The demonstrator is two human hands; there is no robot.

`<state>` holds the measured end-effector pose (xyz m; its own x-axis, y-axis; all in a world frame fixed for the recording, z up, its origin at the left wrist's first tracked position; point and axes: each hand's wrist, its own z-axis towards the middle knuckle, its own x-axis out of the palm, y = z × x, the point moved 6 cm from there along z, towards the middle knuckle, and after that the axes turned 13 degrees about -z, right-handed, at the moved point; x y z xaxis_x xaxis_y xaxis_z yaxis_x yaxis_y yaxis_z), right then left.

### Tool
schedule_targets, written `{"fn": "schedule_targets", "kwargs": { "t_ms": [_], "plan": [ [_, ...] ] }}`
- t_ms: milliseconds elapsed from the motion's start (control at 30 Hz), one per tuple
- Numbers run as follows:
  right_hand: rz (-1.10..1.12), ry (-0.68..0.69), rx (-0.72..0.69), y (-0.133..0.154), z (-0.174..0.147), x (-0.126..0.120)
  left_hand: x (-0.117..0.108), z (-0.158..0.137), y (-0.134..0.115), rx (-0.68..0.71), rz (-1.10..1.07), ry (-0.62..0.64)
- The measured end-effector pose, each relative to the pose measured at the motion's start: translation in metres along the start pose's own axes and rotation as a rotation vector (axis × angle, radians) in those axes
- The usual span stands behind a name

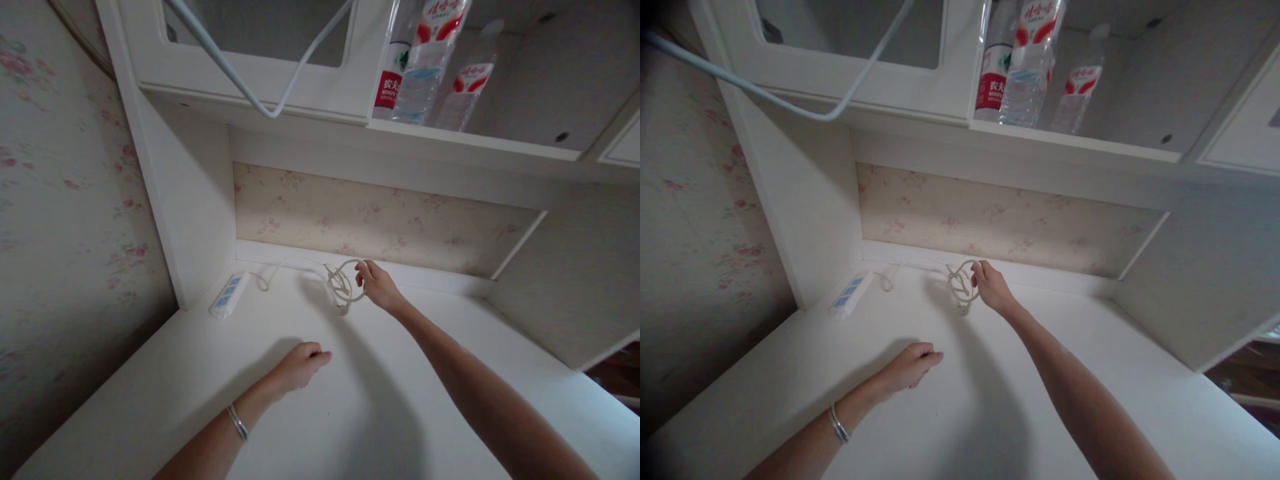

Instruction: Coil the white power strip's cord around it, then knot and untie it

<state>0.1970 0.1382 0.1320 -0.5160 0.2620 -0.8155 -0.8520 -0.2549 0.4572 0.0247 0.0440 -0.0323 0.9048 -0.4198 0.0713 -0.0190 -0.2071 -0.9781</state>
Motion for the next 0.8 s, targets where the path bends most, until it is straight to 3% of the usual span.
{"fn": "schedule_targets", "kwargs": {
  "t_ms": [133, 333, 433, 633, 800],
  "plan": [
    [-0.185, -0.018, -0.125, -0.008, -0.049, -0.014, 0.002, -0.003, -0.008, 0.016, -0.046, -0.035],
    [-0.410, -0.009, -0.163, -0.028, -0.119, -0.001, 0.000, 0.003, -0.011, 0.071, -0.156, -0.135],
    [-0.486, 0.005, -0.260, -0.030, -0.141, 0.010, -0.007, -0.001, -0.024, 0.268, 0.045, -0.273],
    [-0.634, 0.102, -0.719, 0.001, -0.181, 0.034, -0.011, -0.029, -0.066, 0.697, 0.479, -0.499],
    [-0.661, 0.130, -0.947, 0.027, -0.200, 0.041, -0.005, -0.026, -0.087, 0.803, 0.804, -0.532]
  ]
}}
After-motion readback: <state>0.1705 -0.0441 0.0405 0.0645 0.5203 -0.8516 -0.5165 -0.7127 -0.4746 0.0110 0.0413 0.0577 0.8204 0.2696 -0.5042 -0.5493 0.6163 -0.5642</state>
